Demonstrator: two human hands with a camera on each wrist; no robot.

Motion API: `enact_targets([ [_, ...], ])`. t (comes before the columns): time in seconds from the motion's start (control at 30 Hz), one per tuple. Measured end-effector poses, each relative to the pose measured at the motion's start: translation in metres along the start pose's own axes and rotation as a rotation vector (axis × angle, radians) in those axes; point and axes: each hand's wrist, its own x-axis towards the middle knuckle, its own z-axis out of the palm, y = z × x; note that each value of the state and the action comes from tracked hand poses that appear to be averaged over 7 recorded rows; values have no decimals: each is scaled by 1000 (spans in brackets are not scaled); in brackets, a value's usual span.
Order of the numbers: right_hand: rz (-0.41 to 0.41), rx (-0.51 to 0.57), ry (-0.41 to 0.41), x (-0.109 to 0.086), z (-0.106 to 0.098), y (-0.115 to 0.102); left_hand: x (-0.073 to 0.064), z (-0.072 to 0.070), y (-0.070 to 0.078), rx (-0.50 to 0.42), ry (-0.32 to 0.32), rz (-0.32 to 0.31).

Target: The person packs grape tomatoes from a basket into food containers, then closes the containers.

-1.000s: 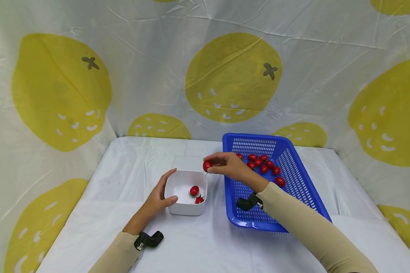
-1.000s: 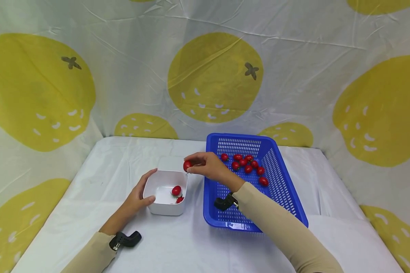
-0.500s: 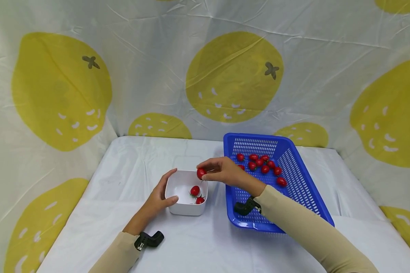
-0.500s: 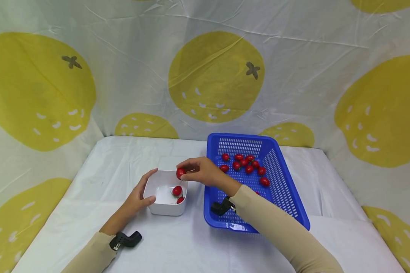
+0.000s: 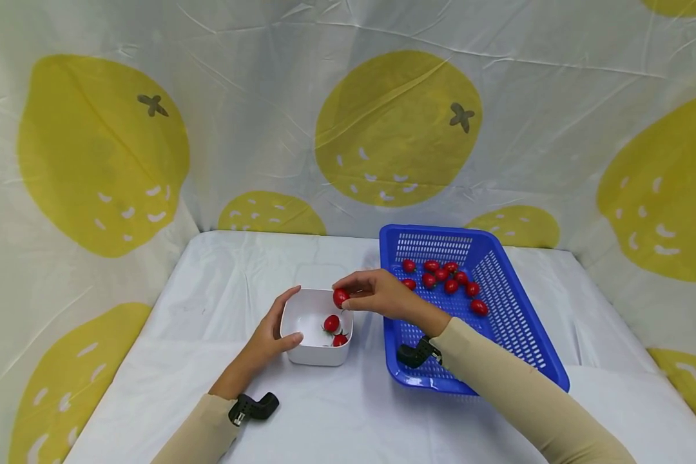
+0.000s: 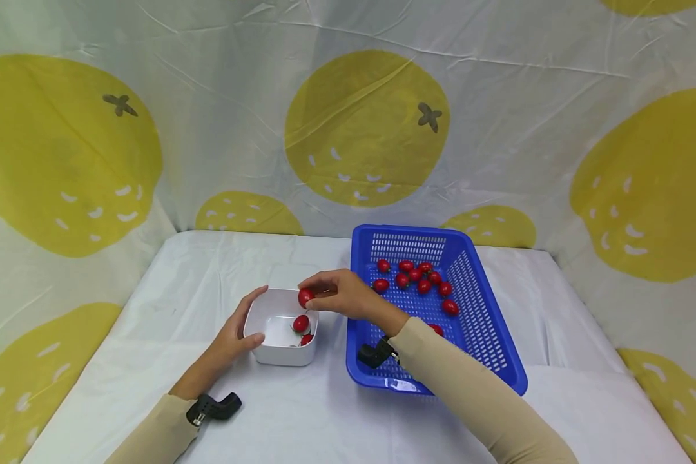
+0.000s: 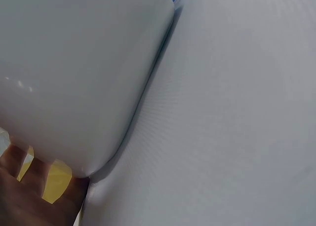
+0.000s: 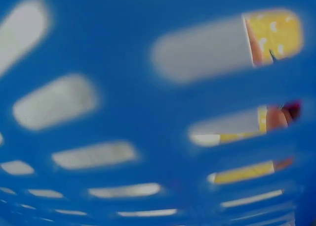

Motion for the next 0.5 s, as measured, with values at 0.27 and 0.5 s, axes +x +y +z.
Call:
enact_targets([
  [0.27,-28,-19,1,-2,0,0,0,0,2,-49,-7,-12],
  [0.5,-24,-21,-18,-1,1,0,-1,-1,0,-30,-7,-3],
])
